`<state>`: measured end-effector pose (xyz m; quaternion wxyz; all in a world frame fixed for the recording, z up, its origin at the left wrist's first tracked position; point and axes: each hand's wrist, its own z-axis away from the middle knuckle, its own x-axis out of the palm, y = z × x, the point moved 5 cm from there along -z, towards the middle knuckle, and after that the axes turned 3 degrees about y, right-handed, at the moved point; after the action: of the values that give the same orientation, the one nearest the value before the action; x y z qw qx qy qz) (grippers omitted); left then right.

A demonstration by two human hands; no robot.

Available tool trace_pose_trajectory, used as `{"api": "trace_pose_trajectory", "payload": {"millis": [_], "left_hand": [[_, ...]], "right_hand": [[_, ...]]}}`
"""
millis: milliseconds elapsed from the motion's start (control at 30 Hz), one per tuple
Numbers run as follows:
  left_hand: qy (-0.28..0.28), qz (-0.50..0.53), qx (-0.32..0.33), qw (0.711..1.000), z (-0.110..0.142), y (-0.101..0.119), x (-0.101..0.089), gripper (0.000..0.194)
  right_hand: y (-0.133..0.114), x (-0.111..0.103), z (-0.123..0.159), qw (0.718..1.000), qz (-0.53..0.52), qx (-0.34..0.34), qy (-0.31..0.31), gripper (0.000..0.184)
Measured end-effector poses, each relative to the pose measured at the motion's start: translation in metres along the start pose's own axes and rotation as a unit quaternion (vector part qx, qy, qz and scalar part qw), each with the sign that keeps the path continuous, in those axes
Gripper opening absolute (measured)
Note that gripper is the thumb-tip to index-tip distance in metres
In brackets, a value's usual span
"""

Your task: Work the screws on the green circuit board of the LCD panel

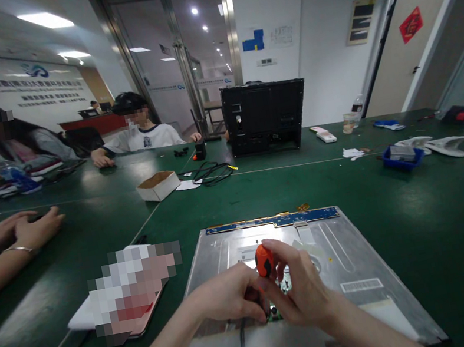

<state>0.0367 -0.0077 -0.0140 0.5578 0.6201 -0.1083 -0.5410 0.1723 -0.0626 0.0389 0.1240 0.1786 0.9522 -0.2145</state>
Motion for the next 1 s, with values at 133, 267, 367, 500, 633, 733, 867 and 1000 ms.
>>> {"api": "trace_pose_trajectory", "payload": {"millis": [133,267,367,500,633,733,867,1000], "left_hand": [[-0.005,-0.007,0.010,1.000,0.0004,-0.0001,-0.0003,0.007],[-0.005,-0.022,0.002,1.000,0.0003,-0.0016,-0.0009,0.007],[-0.011,-0.025,0.000,1.000,-0.0002,-0.0029,-0.0004,0.008],[-0.020,-0.036,-0.001,0.999,-0.0007,-0.0047,0.0001,0.009],[-0.010,-0.046,-0.008,0.999,-0.0013,-0.0064,-0.0017,0.010],[-0.023,-0.034,0.004,0.999,-0.0018,-0.0061,-0.0007,0.008],[-0.019,-0.038,0.006,0.999,-0.0018,-0.0071,-0.0015,0.009],[-0.017,-0.040,0.013,0.999,-0.0006,-0.0065,-0.0019,0.013]], "right_hand": [[-0.0009,-0.0004,-0.0005,1.000,0.003,-0.008,0.001,0.048],[-0.0017,0.0006,-0.0014,1.000,0.015,-0.012,-0.001,0.044],[-0.0021,0.0010,-0.0025,1.000,0.020,-0.008,0.001,0.044],[-0.0040,0.0010,-0.0043,1.000,0.010,-0.015,0.000,0.045],[-0.0042,0.0013,-0.0050,1.000,0.006,-0.019,-0.001,0.044],[-0.0031,0.0013,-0.0051,1.000,0.009,-0.018,0.002,0.043],[-0.0037,0.0003,-0.0058,1.000,0.003,-0.019,-0.002,0.044],[-0.0056,-0.0013,-0.0065,1.000,-0.004,-0.026,-0.010,0.050]]}}
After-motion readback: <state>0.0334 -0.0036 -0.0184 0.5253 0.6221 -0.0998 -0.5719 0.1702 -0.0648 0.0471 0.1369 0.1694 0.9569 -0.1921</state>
